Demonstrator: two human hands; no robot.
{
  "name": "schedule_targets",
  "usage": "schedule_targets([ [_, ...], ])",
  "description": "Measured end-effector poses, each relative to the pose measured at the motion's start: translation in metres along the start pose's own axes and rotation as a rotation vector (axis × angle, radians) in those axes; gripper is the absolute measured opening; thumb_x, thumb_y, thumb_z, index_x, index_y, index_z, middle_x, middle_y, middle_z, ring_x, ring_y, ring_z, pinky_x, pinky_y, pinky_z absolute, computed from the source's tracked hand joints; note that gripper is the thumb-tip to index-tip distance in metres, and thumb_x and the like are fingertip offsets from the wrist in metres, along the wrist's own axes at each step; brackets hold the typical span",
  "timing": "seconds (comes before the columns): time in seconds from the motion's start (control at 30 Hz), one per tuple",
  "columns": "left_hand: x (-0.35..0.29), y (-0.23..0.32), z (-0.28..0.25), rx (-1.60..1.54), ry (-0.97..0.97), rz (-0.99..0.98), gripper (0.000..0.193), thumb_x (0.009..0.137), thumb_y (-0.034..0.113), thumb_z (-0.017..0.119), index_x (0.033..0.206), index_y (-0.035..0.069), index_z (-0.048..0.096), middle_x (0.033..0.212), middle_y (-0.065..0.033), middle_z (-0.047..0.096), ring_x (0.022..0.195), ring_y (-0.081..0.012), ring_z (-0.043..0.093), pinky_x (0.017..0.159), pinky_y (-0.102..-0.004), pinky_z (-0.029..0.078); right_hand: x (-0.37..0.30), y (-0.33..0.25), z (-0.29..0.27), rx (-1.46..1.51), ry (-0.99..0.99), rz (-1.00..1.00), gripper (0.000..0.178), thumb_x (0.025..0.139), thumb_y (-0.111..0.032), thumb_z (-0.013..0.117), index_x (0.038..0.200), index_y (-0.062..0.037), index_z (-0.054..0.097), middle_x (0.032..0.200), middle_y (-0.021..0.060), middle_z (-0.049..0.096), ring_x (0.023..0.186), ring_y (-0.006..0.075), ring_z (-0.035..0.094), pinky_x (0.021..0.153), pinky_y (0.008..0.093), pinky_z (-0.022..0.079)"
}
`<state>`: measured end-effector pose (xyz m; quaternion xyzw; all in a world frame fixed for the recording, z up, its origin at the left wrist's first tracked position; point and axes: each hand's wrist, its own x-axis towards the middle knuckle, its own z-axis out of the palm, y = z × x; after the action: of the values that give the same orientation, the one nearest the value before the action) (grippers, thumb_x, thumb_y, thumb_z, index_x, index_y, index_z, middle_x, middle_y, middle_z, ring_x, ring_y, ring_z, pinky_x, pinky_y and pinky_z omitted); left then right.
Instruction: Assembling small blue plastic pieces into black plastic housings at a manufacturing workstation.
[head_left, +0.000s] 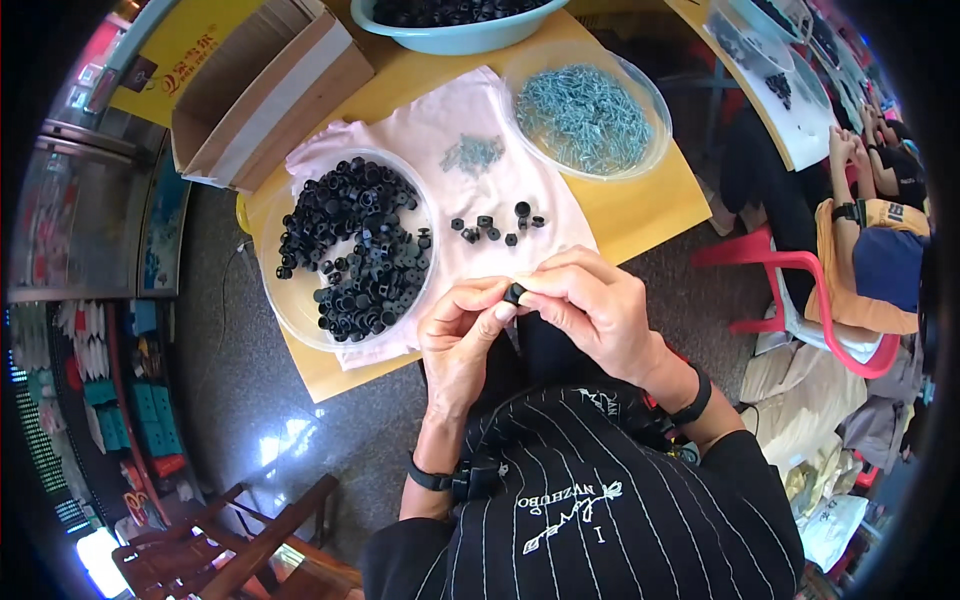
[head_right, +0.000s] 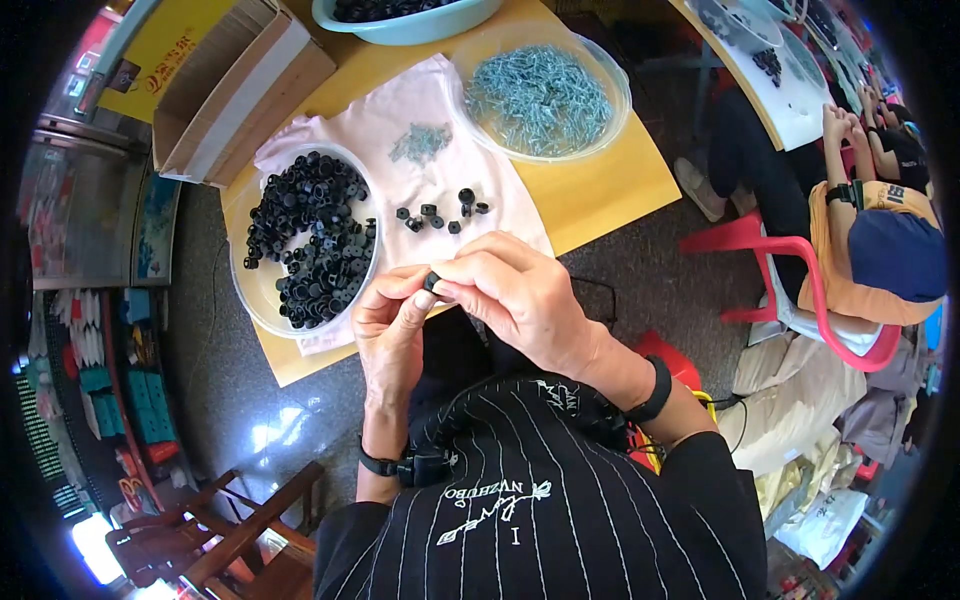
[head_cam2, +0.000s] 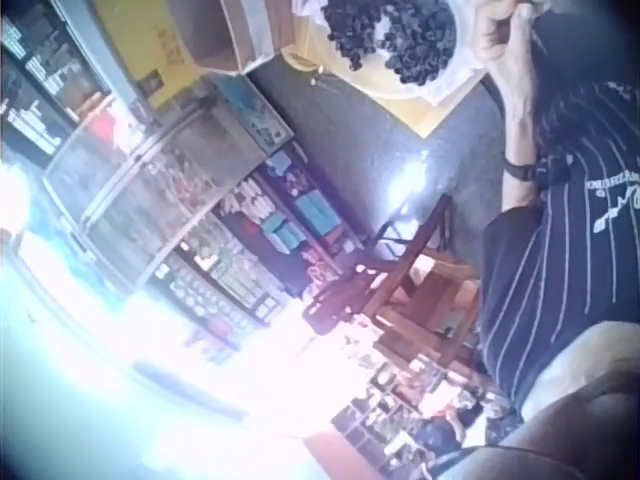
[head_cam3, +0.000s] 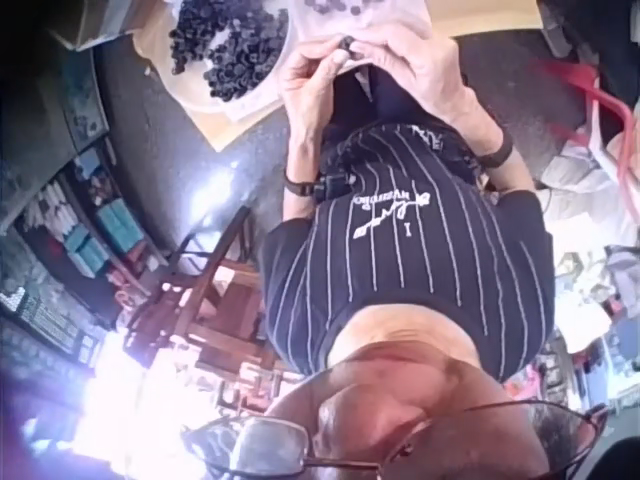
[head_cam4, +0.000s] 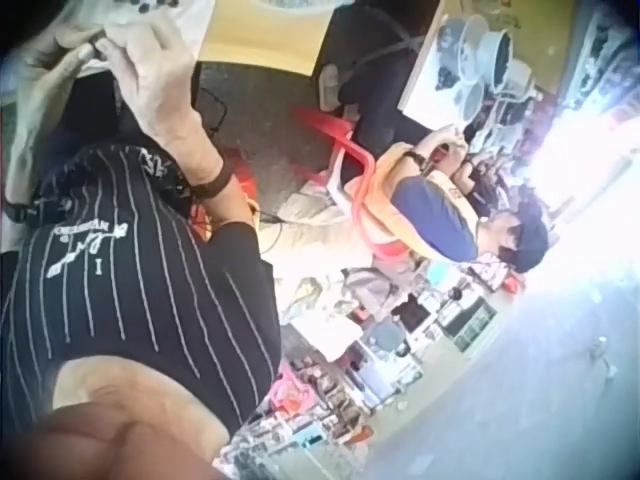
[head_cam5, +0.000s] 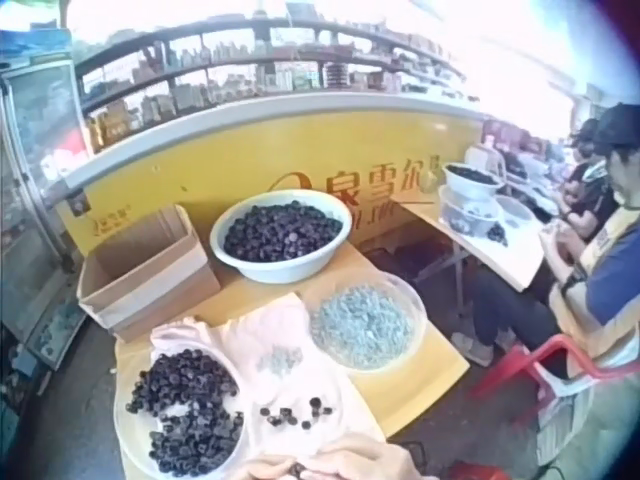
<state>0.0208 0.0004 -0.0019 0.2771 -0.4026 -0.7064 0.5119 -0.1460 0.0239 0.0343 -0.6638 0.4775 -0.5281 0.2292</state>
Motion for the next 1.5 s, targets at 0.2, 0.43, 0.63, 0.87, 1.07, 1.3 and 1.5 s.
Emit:
schedule_targets([
  [0.2,-0.002,-0.002,0.002,-0.127,0.021,-0.114,0.013,0.088,-0.001,0.066,0.101,0.000,0.065,0.109,-0.0111,0.067,0.099,-0.0154,0.063,0.089,-0.0300,0.050,-0.004,-0.002,0.001,-0.134,-0.013,-0.077,0.030,0.072,0.000,0.076,0.100,-0.0012,0.064,0.088,0.0086,0.061,0.075,0.0225,0.060,0.064,0.0323,0.052],
  [0.43,-0.002,-0.005,0.003,-0.183,0.019,-0.176,0.011,0.090,0.004,0.066,0.101,0.003,0.065,0.107,-0.0097,0.068,0.092,-0.0116,0.061,0.081,-0.0253,0.047,-0.003,0.003,0.000,-0.219,-0.004,-0.128,0.032,0.070,0.000,0.076,0.099,-0.0017,0.064,0.087,0.0086,0.060,0.077,0.0232,0.061,0.067,0.0318,0.052],
  [0.63,-0.004,-0.011,0.008,-0.258,0.040,-0.191,0.007,0.090,0.006,0.066,0.097,0.004,0.064,0.108,-0.0084,0.068,0.091,-0.0091,0.060,0.079,-0.0236,0.046,-0.003,0.004,-0.004,-0.283,-0.012,-0.196,0.033,0.069,0.001,0.076,0.101,-0.0002,0.064,0.087,0.0087,0.059,0.078,0.0241,0.061,0.068,0.0323,0.052],
  [0.87,-0.005,-0.017,0.020,-0.250,0.096,-0.240,0.007,0.091,0.007,0.066,0.098,0.004,0.064,0.106,-0.0072,0.067,0.094,-0.0106,0.062,0.088,-0.0260,0.048,-0.015,0.009,0.005,-0.382,0.105,-0.210,0.030,0.069,0.003,0.075,0.097,0.0025,0.065,0.081,0.0096,0.057,0.072,0.0249,0.059,0.063,0.0327,0.050],
  [1.07,0.002,-0.013,0.028,-0.318,0.048,-0.236,0.010,0.092,0.007,0.065,0.102,0.004,0.064,0.107,-0.0080,0.068,0.097,-0.0127,0.063,0.092,-0.0286,0.049,-0.012,0.008,-0.008,-0.100,0.086,0.100,0.030,0.070,0.007,0.073,0.097,-0.0014,0.066,0.076,0.0062,0.054,0.064,0.0168,0.057,0.056,0.0288,0.048],
  [1.3,0.002,-0.015,0.019,-0.213,0.077,-0.155,0.015,0.090,0.001,0.065,0.105,0.003,0.064,0.110,-0.0083,0.067,0.097,-0.0120,0.063,0.084,-0.0253,0.049,-0.005,0.002,-0.011,-0.131,0.052,0.002,0.024,0.076,0.004,0.072,0.099,-0.0003,0.065,0.081,0.0061,0.058,0.066,0.0134,0.059,0.059,0.0247,0.048],
  [1.5,0.001,-0.012,0.016,0.011,0.080,0.007,0.023,0.086,-0.004,0.068,0.108,0.002,0.064,0.113,-0.0084,0.065,0.094,-0.0109,0.062,0.073,-0.0235,0.049,-0.001,0.000,-0.025,0.244,-0.138,0.310,0.018,0.087,0.000,0.066,0.106,0.0010,0.067,0.084,0.0067,0.063,0.069,0.0097,0.063,0.060,0.0228,0.050],
])
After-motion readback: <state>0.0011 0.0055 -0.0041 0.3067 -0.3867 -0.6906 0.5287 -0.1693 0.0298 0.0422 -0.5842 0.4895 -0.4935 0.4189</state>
